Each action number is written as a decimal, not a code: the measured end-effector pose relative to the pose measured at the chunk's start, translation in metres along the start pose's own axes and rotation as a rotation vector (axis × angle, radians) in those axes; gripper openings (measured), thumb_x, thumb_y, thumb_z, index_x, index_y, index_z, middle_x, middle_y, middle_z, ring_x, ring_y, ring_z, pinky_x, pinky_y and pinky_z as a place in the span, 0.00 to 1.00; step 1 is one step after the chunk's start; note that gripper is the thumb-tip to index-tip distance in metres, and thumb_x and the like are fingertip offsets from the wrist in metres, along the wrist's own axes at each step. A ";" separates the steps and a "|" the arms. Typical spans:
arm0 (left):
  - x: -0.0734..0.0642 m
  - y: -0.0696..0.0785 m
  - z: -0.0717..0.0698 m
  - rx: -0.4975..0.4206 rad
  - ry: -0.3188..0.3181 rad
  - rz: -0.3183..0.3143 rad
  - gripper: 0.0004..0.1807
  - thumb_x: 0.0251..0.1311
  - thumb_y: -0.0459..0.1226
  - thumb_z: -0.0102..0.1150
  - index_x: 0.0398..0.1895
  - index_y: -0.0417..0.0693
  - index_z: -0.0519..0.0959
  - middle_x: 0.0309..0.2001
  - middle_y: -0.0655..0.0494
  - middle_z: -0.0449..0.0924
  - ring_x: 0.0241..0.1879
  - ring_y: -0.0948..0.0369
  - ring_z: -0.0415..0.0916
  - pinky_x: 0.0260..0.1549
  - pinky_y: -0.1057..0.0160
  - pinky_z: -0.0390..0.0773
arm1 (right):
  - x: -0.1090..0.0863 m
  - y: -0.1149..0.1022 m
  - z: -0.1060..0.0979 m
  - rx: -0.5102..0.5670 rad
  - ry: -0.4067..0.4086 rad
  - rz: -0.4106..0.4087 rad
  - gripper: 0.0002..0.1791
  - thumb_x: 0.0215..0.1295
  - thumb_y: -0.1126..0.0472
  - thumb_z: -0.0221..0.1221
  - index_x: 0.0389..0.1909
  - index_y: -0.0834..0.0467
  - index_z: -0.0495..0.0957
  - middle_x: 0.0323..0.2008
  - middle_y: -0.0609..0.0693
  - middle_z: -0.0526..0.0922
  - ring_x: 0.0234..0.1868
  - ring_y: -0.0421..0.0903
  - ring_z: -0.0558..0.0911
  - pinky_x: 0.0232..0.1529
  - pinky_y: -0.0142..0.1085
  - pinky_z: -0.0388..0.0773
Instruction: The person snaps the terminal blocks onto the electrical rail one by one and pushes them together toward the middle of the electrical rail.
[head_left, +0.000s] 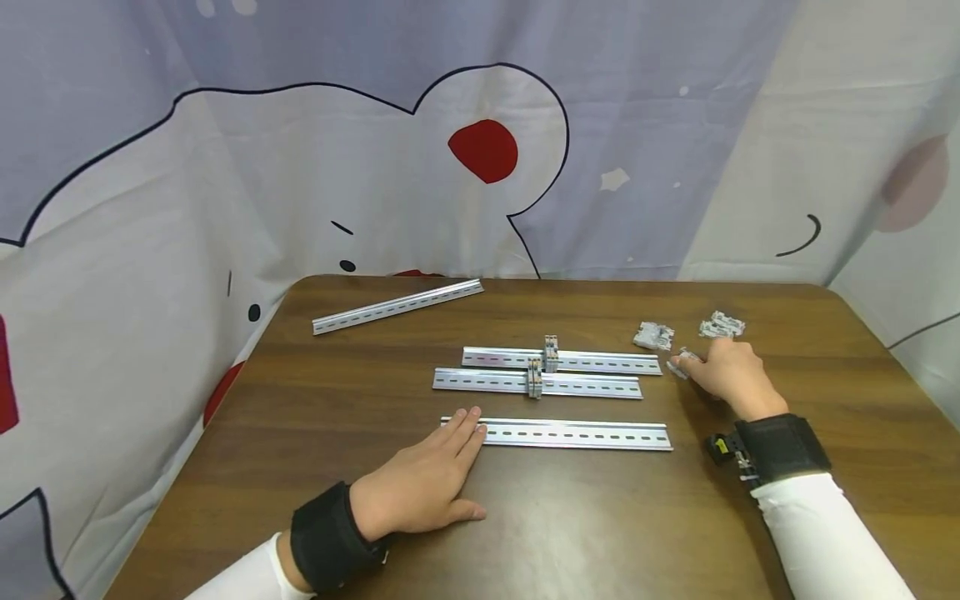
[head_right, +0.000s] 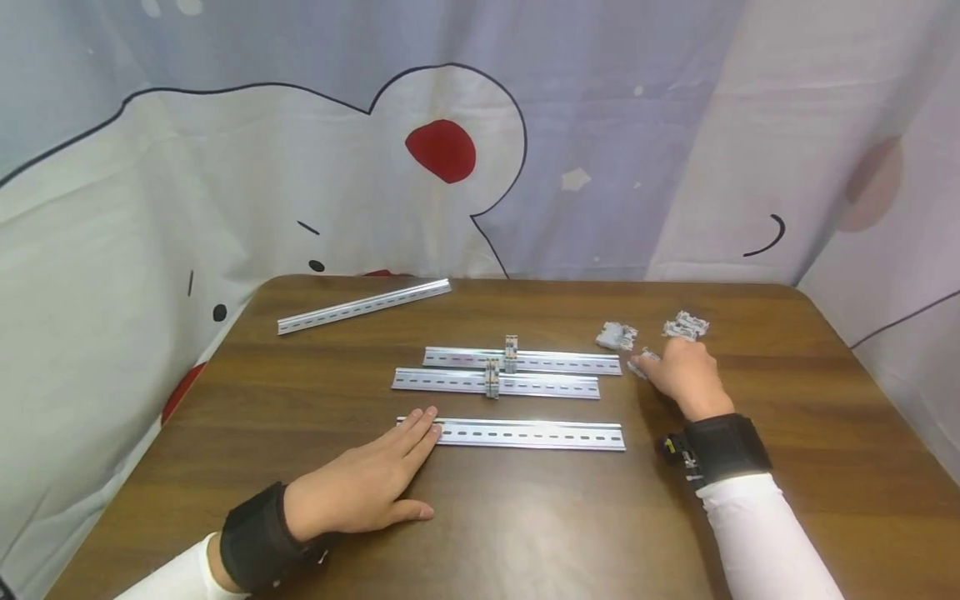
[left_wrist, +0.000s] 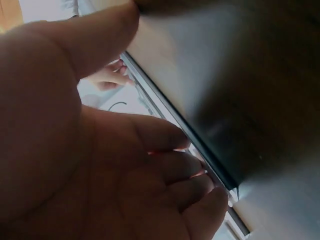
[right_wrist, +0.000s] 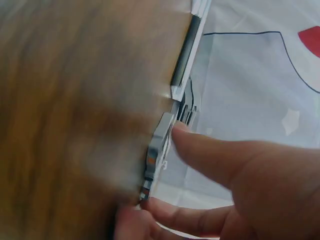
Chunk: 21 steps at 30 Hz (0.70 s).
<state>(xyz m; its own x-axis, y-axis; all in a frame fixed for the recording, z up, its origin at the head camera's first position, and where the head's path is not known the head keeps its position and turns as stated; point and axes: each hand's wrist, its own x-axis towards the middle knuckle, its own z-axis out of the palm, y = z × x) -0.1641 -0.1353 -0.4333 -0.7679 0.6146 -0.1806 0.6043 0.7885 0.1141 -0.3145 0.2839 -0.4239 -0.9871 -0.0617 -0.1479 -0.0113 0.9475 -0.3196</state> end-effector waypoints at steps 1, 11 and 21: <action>0.000 0.001 0.001 0.001 -0.003 -0.004 0.50 0.64 0.62 0.50 0.75 0.36 0.52 0.77 0.38 0.41 0.76 0.47 0.42 0.70 0.52 0.56 | 0.000 0.001 -0.001 0.016 -0.019 -0.001 0.30 0.65 0.38 0.56 0.19 0.61 0.73 0.22 0.58 0.77 0.22 0.49 0.80 0.24 0.40 0.73; -0.005 0.010 -0.003 -0.029 -0.040 0.005 0.51 0.62 0.62 0.53 0.76 0.36 0.50 0.77 0.39 0.40 0.76 0.47 0.41 0.70 0.48 0.56 | -0.004 0.003 -0.009 0.033 -0.095 -0.027 0.26 0.60 0.46 0.64 0.39 0.68 0.81 0.26 0.56 0.82 0.23 0.45 0.80 0.25 0.38 0.74; -0.003 0.010 0.001 0.038 -0.025 0.033 0.54 0.61 0.66 0.50 0.76 0.36 0.49 0.77 0.37 0.40 0.76 0.46 0.41 0.71 0.46 0.52 | -0.004 0.006 -0.013 -0.018 -0.088 -0.050 0.28 0.53 0.54 0.69 0.48 0.71 0.79 0.43 0.69 0.81 0.40 0.59 0.79 0.38 0.51 0.77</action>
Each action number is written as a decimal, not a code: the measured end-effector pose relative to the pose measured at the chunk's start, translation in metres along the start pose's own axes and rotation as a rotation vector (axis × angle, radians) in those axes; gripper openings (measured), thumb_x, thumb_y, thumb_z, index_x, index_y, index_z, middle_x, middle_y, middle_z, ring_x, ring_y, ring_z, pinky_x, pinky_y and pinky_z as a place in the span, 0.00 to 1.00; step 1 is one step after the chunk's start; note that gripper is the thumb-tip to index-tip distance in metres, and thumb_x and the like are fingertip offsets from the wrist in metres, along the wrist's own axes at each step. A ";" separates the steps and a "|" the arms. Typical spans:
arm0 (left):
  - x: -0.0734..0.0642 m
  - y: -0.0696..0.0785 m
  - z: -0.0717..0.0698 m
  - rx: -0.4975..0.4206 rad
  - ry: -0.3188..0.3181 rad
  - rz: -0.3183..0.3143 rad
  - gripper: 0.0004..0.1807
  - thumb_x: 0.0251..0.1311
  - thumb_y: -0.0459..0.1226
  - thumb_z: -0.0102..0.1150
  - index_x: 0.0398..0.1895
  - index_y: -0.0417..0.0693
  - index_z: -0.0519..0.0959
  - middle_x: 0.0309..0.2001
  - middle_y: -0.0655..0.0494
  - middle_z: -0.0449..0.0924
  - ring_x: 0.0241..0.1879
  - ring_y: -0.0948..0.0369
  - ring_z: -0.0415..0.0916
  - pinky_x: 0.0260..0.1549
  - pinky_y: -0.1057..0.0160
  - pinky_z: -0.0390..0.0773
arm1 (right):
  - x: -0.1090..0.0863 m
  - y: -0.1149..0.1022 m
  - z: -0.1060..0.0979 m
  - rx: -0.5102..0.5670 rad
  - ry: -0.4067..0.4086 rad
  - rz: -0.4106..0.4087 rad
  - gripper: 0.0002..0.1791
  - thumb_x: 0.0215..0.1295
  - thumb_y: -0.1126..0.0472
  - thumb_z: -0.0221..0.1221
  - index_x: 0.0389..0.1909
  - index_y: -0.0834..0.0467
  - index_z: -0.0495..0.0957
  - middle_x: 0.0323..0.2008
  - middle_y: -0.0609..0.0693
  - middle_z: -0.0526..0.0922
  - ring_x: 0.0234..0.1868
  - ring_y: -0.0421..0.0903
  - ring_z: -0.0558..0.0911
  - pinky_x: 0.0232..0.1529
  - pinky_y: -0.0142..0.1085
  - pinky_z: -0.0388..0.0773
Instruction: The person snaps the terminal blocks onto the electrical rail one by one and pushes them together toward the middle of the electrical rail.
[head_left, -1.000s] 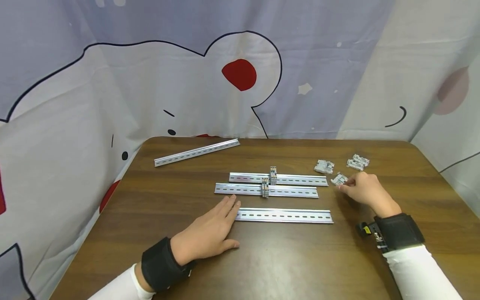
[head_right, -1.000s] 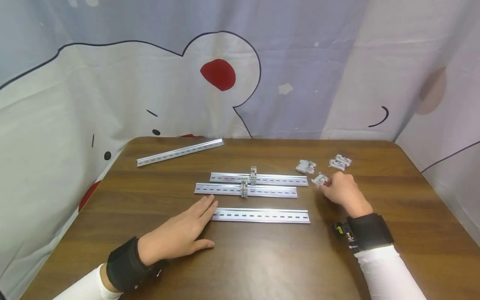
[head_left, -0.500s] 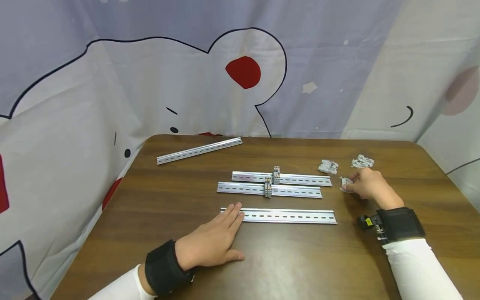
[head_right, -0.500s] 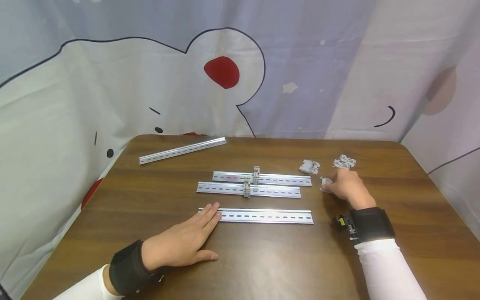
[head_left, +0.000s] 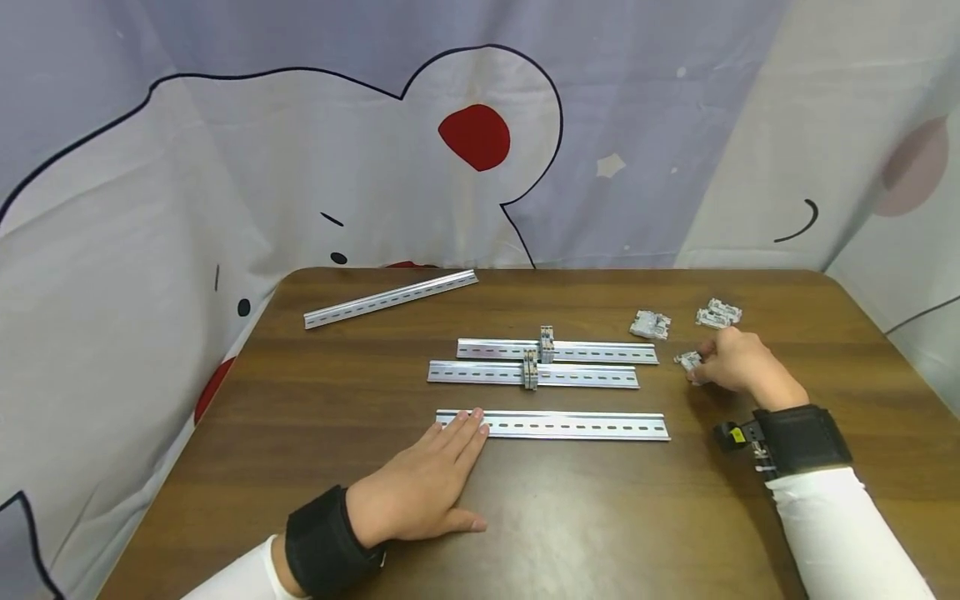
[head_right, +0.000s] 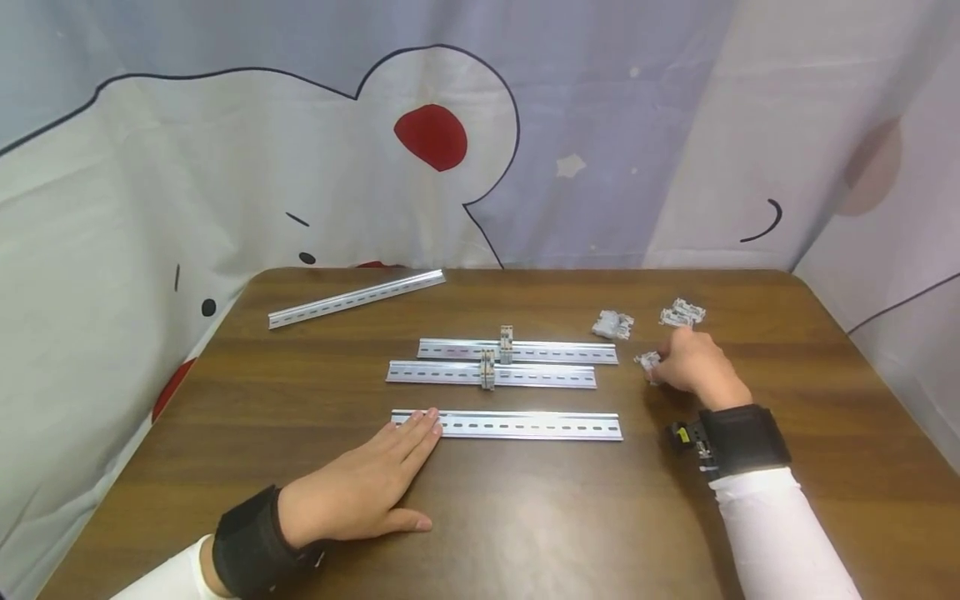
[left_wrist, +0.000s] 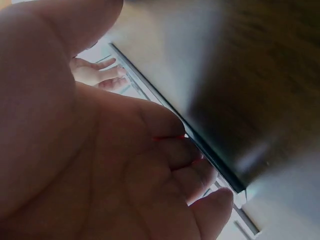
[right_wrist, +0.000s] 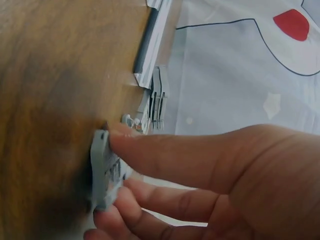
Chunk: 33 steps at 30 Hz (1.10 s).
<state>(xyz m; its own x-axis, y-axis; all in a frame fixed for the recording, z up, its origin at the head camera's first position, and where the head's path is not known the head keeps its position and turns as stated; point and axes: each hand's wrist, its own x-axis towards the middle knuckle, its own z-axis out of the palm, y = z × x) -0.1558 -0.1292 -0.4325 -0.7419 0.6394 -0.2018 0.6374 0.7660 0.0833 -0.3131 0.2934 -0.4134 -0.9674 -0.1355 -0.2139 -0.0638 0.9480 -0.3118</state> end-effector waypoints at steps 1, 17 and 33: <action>0.000 0.000 0.000 -0.001 0.000 0.000 0.54 0.61 0.66 0.50 0.76 0.35 0.49 0.77 0.37 0.40 0.76 0.46 0.41 0.71 0.47 0.52 | 0.000 0.000 -0.001 0.003 0.002 -0.005 0.27 0.52 0.53 0.70 0.46 0.70 0.80 0.42 0.67 0.82 0.40 0.59 0.79 0.37 0.51 0.76; -0.001 -0.003 -0.001 0.035 0.017 -0.058 0.59 0.56 0.71 0.48 0.76 0.36 0.48 0.77 0.40 0.40 0.76 0.47 0.41 0.69 0.49 0.57 | -0.021 -0.028 -0.008 0.088 0.012 -0.228 0.16 0.52 0.60 0.71 0.39 0.64 0.81 0.20 0.44 0.82 0.20 0.41 0.78 0.28 0.37 0.74; 0.000 -0.005 0.001 0.044 0.020 -0.052 0.60 0.55 0.73 0.46 0.76 0.36 0.48 0.77 0.40 0.40 0.76 0.47 0.41 0.70 0.48 0.57 | -0.039 -0.067 -0.002 0.140 -0.095 -0.197 0.07 0.52 0.64 0.69 0.29 0.63 0.83 0.18 0.48 0.83 0.16 0.42 0.83 0.24 0.35 0.81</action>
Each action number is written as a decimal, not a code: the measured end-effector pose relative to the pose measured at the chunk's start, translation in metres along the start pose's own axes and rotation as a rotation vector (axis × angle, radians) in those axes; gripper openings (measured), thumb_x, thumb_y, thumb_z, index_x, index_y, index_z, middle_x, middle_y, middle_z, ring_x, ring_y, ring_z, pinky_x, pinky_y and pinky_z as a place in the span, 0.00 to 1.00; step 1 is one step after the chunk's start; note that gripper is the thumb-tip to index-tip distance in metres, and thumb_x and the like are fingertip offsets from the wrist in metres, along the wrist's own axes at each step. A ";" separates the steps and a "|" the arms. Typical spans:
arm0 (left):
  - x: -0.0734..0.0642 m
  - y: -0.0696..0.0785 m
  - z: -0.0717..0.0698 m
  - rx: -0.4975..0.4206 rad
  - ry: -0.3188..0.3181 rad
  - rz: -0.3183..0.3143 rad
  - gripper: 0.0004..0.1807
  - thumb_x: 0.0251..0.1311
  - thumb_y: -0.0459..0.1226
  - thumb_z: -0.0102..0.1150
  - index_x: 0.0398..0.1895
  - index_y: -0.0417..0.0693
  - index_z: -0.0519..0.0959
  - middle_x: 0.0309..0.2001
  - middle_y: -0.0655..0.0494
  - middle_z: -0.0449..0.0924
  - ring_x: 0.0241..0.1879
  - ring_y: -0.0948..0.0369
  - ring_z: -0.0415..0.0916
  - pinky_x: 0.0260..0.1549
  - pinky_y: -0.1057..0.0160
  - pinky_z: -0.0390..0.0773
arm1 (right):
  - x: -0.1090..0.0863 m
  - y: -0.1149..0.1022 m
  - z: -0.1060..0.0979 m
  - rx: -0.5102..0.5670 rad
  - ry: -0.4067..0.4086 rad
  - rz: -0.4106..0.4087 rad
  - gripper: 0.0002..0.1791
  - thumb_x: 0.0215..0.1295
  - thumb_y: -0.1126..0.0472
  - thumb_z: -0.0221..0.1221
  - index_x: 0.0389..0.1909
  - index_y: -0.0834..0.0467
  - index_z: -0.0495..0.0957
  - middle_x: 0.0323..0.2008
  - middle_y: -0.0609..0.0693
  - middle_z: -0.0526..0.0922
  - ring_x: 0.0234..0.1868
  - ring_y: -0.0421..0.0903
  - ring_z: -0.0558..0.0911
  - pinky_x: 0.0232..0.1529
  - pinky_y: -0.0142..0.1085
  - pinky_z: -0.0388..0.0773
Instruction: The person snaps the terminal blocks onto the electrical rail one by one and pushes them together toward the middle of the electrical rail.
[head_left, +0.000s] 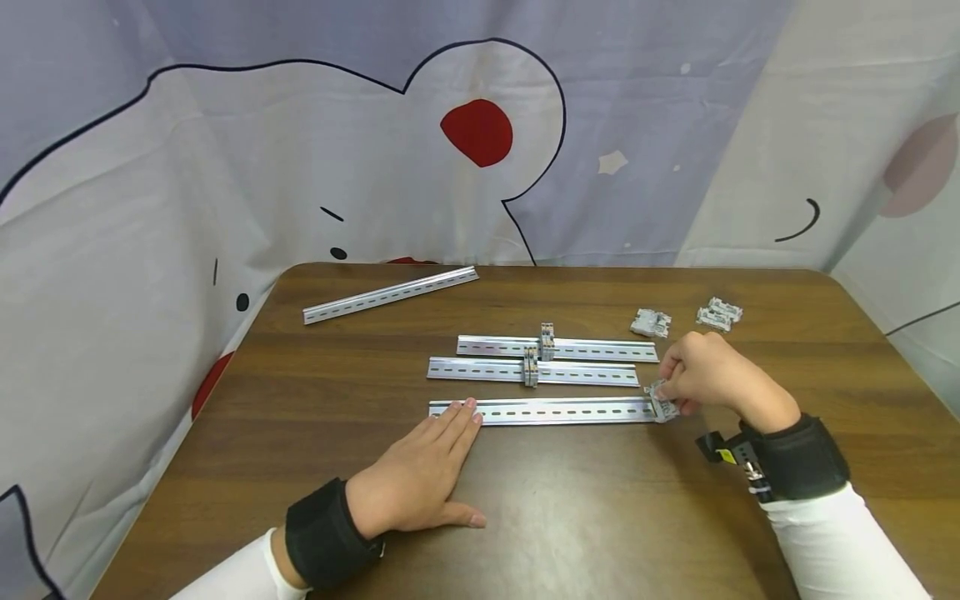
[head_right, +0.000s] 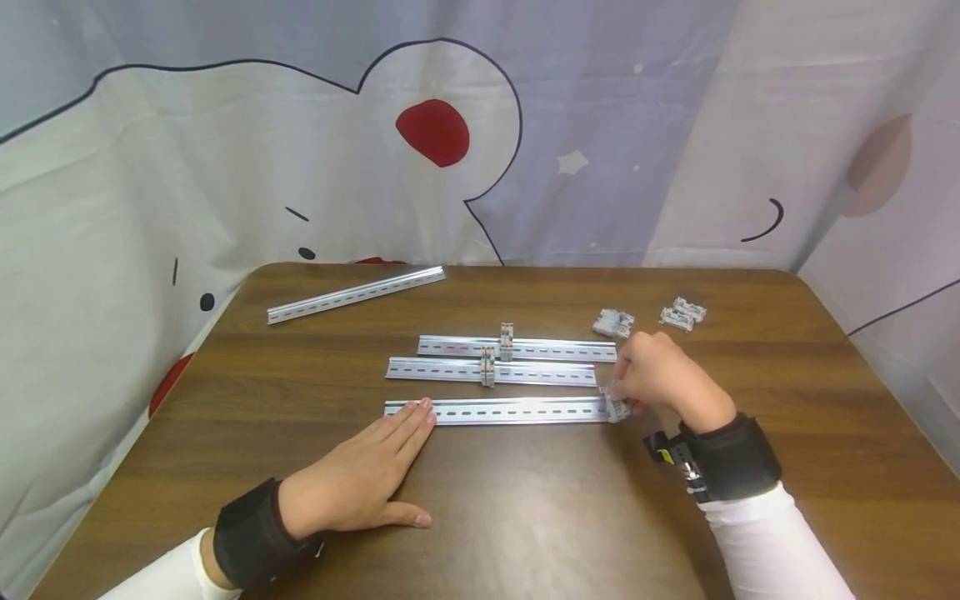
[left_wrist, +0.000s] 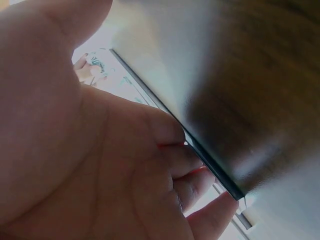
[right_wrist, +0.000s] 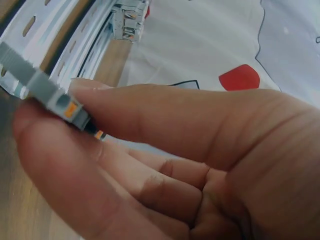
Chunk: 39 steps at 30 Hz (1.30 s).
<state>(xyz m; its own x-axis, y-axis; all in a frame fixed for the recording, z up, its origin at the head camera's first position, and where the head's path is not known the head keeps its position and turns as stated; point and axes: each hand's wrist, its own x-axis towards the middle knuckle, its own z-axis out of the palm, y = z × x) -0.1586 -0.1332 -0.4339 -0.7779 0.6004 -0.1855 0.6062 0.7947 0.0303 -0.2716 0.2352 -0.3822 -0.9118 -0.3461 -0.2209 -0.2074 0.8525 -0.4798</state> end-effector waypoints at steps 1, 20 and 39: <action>0.000 0.000 0.000 0.000 0.000 -0.001 0.60 0.55 0.73 0.46 0.76 0.36 0.48 0.77 0.40 0.40 0.76 0.47 0.41 0.70 0.48 0.57 | 0.001 0.000 0.002 0.004 -0.006 0.008 0.07 0.52 0.64 0.69 0.29 0.64 0.83 0.18 0.48 0.83 0.16 0.42 0.83 0.24 0.35 0.81; 0.000 0.001 0.002 -0.009 0.010 0.002 0.61 0.54 0.73 0.47 0.76 0.35 0.49 0.77 0.39 0.42 0.76 0.46 0.42 0.69 0.48 0.57 | 0.003 -0.008 0.017 -0.161 0.065 -0.041 0.08 0.52 0.69 0.64 0.18 0.56 0.77 0.14 0.45 0.79 0.12 0.37 0.79 0.30 0.42 0.81; 0.002 0.000 0.001 -0.018 -0.002 -0.007 0.61 0.54 0.72 0.48 0.76 0.35 0.48 0.77 0.39 0.40 0.76 0.46 0.40 0.70 0.48 0.55 | 0.010 -0.007 0.022 -0.200 0.103 -0.112 0.15 0.54 0.70 0.55 0.11 0.53 0.75 0.07 0.39 0.74 0.09 0.35 0.77 0.31 0.45 0.79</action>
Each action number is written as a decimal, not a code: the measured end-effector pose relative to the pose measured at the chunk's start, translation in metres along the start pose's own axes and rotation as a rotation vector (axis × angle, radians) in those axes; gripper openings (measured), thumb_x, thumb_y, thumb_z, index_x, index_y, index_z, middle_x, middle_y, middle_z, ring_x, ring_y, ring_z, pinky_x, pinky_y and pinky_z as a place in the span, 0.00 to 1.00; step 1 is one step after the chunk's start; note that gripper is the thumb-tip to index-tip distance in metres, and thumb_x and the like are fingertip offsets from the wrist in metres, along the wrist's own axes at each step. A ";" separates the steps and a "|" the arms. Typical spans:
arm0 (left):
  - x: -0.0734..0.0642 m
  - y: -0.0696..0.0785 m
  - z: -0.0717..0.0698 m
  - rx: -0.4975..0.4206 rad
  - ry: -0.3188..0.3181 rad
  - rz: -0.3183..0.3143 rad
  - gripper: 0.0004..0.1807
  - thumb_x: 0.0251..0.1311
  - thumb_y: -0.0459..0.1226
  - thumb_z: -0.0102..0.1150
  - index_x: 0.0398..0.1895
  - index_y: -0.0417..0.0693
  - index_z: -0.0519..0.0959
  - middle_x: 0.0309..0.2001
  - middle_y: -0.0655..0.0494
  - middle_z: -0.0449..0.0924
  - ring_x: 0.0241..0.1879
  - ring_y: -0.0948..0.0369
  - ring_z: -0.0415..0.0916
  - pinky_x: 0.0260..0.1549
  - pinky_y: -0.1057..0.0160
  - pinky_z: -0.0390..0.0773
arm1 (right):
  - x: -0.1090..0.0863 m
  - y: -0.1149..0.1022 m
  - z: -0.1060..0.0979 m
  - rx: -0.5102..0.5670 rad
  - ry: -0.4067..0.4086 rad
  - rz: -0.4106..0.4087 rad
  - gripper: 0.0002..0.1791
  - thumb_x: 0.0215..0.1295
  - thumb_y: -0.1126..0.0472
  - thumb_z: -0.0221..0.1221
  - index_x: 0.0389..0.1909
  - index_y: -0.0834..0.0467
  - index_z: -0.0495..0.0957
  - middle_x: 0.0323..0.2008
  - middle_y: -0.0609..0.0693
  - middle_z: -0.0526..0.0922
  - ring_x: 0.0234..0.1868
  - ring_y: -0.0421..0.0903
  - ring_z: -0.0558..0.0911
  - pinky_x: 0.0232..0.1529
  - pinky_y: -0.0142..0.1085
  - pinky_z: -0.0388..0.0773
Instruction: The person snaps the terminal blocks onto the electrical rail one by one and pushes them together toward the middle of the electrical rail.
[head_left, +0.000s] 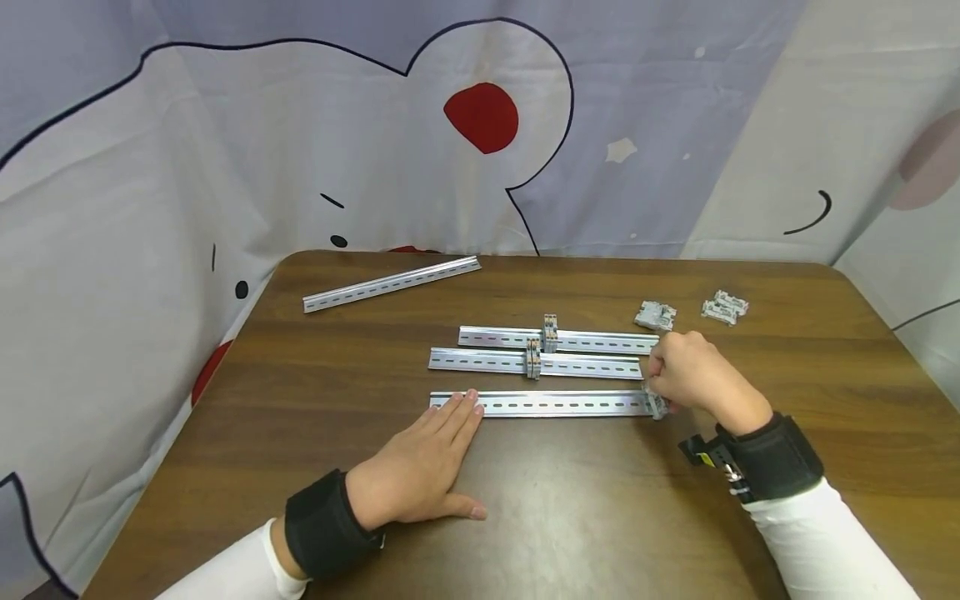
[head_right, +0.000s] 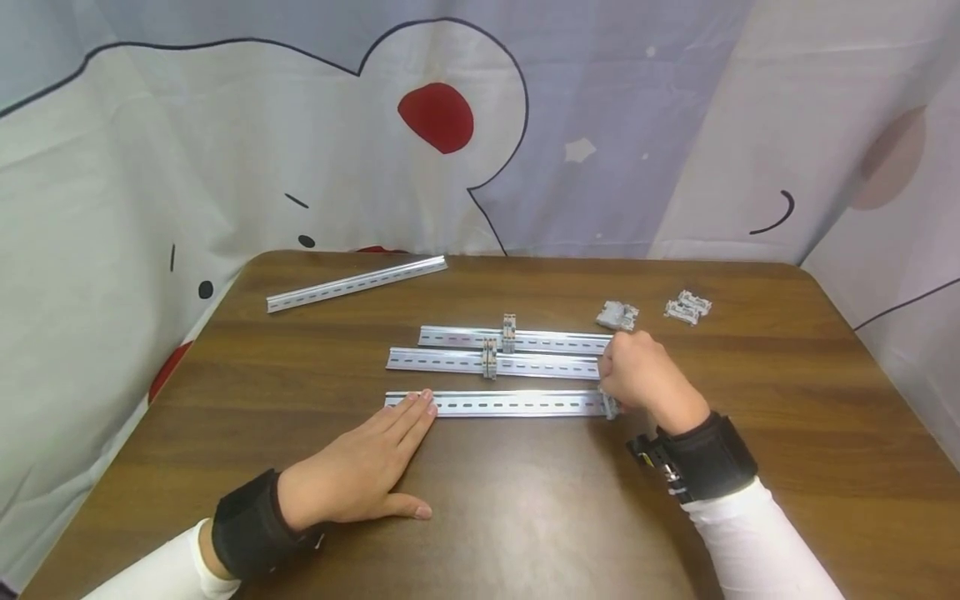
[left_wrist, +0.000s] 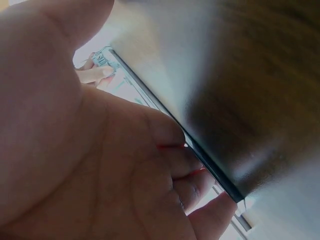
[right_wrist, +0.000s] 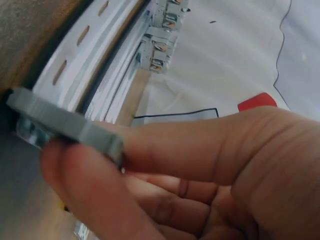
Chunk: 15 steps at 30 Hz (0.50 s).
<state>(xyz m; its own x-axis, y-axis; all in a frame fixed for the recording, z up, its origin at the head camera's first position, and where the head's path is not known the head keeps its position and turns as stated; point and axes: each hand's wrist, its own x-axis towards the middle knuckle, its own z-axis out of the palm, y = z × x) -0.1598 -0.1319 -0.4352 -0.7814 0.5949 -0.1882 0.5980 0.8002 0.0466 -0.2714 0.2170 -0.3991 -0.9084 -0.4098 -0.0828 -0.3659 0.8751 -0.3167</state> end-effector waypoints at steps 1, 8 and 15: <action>0.000 0.000 0.000 -0.003 -0.004 -0.002 0.61 0.54 0.72 0.48 0.76 0.35 0.48 0.77 0.39 0.39 0.76 0.46 0.40 0.70 0.48 0.55 | 0.000 0.001 -0.002 0.026 -0.033 0.012 0.14 0.56 0.68 0.57 0.13 0.54 0.78 0.09 0.40 0.76 0.11 0.36 0.78 0.31 0.44 0.80; 0.000 0.000 0.001 0.013 0.006 0.001 0.61 0.54 0.73 0.47 0.76 0.35 0.48 0.77 0.39 0.40 0.76 0.46 0.40 0.70 0.48 0.56 | -0.004 0.021 -0.017 0.398 -0.231 0.086 0.16 0.56 0.61 0.69 0.40 0.69 0.82 0.24 0.53 0.86 0.25 0.47 0.86 0.30 0.39 0.84; 0.000 0.000 0.002 0.021 0.012 0.009 0.61 0.54 0.73 0.48 0.76 0.35 0.48 0.77 0.39 0.40 0.76 0.45 0.41 0.70 0.48 0.56 | -0.004 0.037 -0.016 0.630 -0.359 0.095 0.17 0.59 0.67 0.65 0.44 0.75 0.77 0.31 0.60 0.87 0.31 0.54 0.87 0.35 0.43 0.84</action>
<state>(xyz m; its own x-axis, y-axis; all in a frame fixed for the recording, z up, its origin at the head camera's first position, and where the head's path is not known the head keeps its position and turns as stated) -0.1600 -0.1321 -0.4368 -0.7778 0.6033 -0.1761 0.6087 0.7929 0.0278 -0.2843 0.2549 -0.3957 -0.7687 -0.4933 -0.4072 -0.0051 0.6412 -0.7673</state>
